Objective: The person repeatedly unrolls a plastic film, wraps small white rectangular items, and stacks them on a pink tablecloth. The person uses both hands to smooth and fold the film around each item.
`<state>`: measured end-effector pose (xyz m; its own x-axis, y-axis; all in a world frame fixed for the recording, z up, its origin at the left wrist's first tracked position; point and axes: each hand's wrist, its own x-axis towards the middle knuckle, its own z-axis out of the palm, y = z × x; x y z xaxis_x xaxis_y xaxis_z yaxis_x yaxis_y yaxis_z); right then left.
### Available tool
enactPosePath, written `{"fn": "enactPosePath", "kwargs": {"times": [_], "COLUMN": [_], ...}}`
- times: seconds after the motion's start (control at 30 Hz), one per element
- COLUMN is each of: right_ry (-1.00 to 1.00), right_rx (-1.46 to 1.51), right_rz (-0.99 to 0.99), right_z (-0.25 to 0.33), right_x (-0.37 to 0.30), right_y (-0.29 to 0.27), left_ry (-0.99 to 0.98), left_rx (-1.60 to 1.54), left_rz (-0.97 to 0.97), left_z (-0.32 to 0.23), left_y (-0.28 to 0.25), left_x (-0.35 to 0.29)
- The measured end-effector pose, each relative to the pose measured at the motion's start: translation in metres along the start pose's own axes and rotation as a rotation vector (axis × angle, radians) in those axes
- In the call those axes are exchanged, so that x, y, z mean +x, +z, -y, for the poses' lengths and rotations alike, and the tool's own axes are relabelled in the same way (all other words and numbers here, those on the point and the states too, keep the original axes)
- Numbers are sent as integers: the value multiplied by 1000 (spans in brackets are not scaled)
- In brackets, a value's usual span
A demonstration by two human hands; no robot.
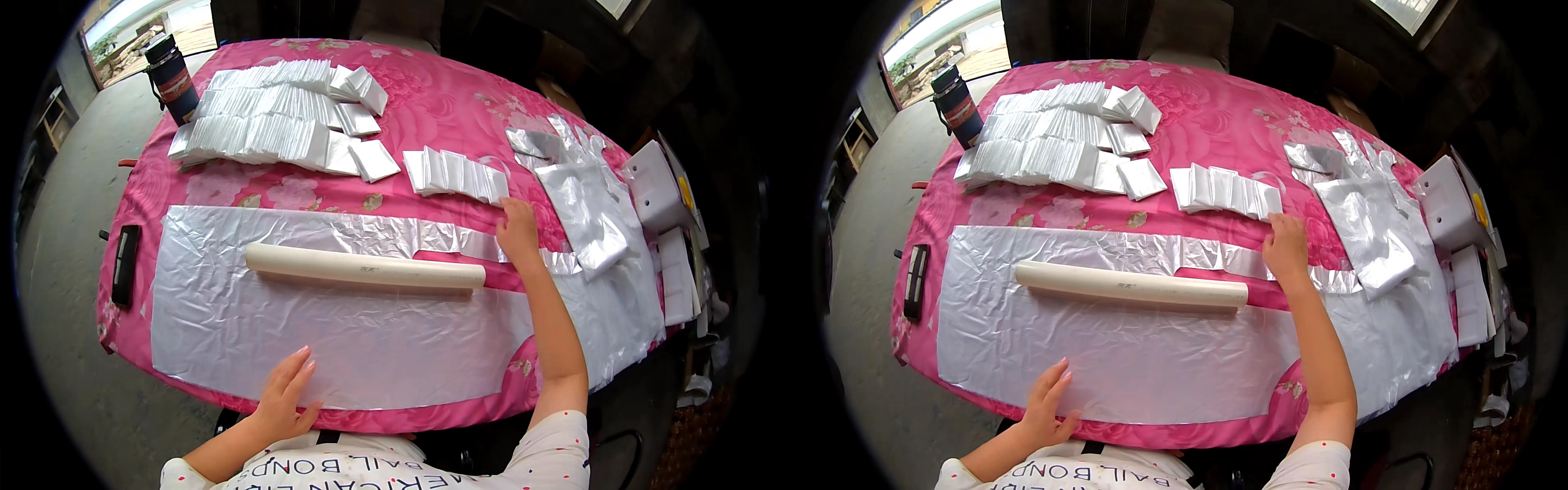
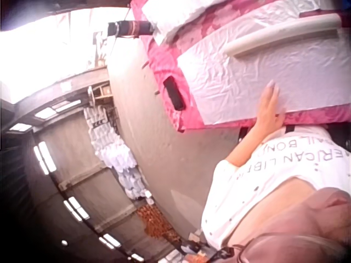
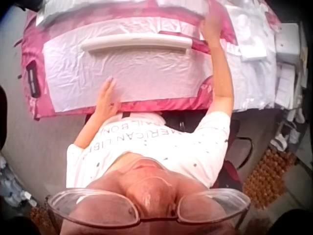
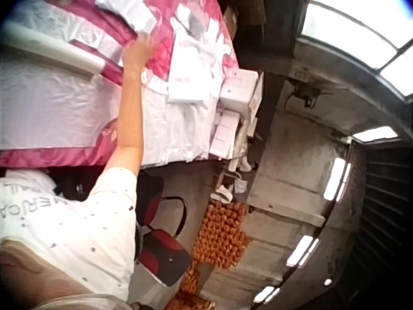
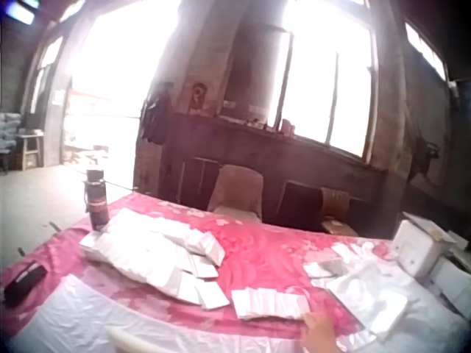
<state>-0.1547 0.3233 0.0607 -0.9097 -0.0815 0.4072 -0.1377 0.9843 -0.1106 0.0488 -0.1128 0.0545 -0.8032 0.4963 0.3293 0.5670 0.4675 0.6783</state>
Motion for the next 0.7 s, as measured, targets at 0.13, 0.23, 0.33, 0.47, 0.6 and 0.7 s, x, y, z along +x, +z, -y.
{"fn": "enactPosePath", "kwargs": {"times": [0.13,0.23,0.33,0.47,0.6,0.7], "right_ry": [-116,16,102,258,392,415], "right_rx": [147,185,125,208,334,366], "right_rz": [7,-19,-68,-80,-64,-28], "right_z": [36,22,-3,-42,-60,-48], "right_x": [-15,-7,-8,-9,7,17], "right_y": [-19,-18,-10,0,2,10], "left_ry": [36,76,92,68,-24,-271], "left_rx": [-29,-23,-50,-128,-267,-476], "left_rz": [44,104,93,39,-21,-1], "left_z": [-3,-10,-13,-9,-7,3], "left_y": [2,-3,-4,-7,-16,0], "left_x": [11,31,42,64,128,182]}}
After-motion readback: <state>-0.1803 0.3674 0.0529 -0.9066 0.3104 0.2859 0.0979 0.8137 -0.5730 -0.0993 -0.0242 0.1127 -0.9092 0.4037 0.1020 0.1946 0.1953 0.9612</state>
